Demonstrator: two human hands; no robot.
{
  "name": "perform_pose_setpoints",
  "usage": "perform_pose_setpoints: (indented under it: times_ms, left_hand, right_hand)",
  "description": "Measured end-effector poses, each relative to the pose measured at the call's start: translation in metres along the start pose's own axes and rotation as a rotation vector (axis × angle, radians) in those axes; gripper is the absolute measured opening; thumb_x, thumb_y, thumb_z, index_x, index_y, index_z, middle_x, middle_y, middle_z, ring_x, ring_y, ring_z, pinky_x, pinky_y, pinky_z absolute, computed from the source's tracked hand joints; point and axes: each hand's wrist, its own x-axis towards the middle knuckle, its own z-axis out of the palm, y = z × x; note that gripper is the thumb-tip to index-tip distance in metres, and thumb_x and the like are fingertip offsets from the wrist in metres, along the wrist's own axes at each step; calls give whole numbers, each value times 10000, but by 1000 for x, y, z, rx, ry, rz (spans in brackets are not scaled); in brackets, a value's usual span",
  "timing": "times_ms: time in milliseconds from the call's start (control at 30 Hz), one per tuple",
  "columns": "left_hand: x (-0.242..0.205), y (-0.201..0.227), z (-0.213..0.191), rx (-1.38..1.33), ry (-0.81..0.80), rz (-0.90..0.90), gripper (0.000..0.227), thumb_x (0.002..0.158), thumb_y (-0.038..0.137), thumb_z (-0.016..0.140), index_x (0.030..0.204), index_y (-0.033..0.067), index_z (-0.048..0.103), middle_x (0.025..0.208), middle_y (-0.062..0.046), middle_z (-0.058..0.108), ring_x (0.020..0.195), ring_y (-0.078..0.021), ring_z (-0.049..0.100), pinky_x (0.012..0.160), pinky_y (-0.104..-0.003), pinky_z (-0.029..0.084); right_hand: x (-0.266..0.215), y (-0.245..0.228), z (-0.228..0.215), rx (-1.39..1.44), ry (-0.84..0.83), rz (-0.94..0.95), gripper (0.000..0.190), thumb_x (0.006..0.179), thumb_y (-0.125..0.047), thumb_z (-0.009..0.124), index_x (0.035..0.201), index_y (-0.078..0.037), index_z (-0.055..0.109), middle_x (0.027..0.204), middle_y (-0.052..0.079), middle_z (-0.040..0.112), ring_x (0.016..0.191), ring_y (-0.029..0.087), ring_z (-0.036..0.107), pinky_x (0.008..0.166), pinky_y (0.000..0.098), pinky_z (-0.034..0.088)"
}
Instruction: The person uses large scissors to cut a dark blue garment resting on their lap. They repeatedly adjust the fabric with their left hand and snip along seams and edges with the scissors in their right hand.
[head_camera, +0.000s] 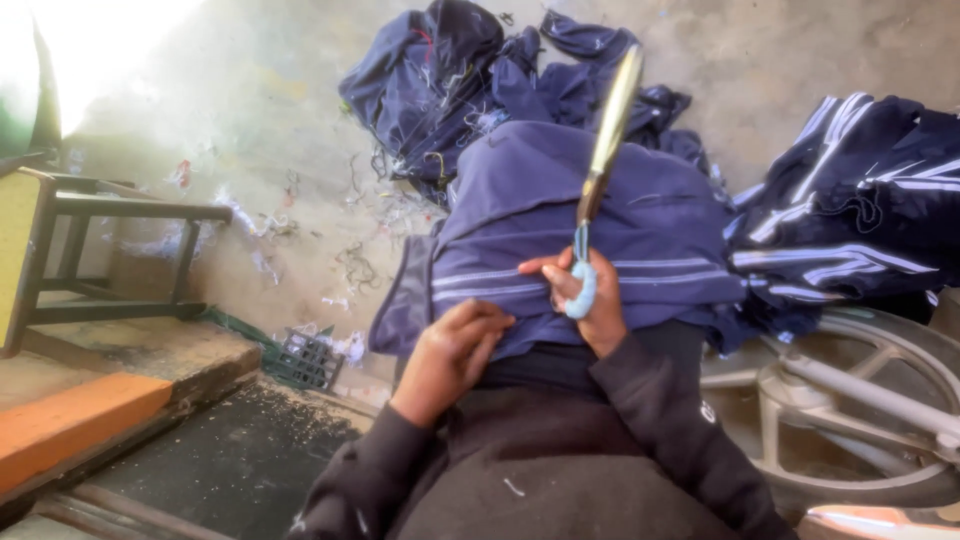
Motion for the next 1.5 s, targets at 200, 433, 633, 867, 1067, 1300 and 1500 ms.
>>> perform_pose_setpoints:
  times_ms: [200,433,633,867,1067,1300,1500]
  left_hand:
    - [6,-33,29,286,-117,-62,213,869,177,758,1056,75,760,997,-105,670,877,-357,691,750,-450,592]
    - [22,-28,26,160,82,-40,85,895,200,779,835,139,781,825,-17,694,742,-229,676,681,-333,543]
    - [23,-31,-28,-283,440,-391,105,925,146,758,857,66,764,726,-72,697,738,-178,650,797,-335,547]
    - [10,-48,-56,-441,603,-432,163,1012,90,657,1025,-66,702,702,-120,652,665,-182,658,770,-322,550]
    - [-35,-125,-52,131,352,-532,446,981,152,703,1380,2,571,1356,-290,518,1210,-515,573,925,-548,567]
    - [-14,-88,-63,-154,14,-1157,543,882,633,732,839,97,812,789,-94,723,831,-249,645,783,-398,503]
    - [8,-93,-37,-662,339,-825,379,885,243,740,1174,-2,732,1099,-93,769,959,-147,687,813,-273,579]
  right_hand:
    - [2,6,-21,9,10,-49,218,930,15,682,977,-41,476,980,383,718,374,86,513,356,184,401]
    - [5,4,-23,26,8,-26,209,925,17,678,990,-52,491,964,372,730,382,86,514,382,185,404]
    - [10,8,-22,49,20,-6,212,912,23,688,983,-47,501,940,367,732,376,89,506,375,198,404]
    - [11,10,-27,48,24,1,203,917,31,678,973,-43,497,930,377,722,370,95,493,374,203,399]
    - [-15,-62,-16,-138,-66,201,246,791,99,736,881,-12,536,1018,387,751,370,44,510,351,184,376]
    - [-65,-62,-55,-755,-66,422,462,524,19,1031,791,25,653,969,262,846,963,305,811,833,406,625]
    - [-75,-88,-50,-1062,79,325,58,766,-105,791,823,-114,792,768,18,865,685,109,779,645,263,575]
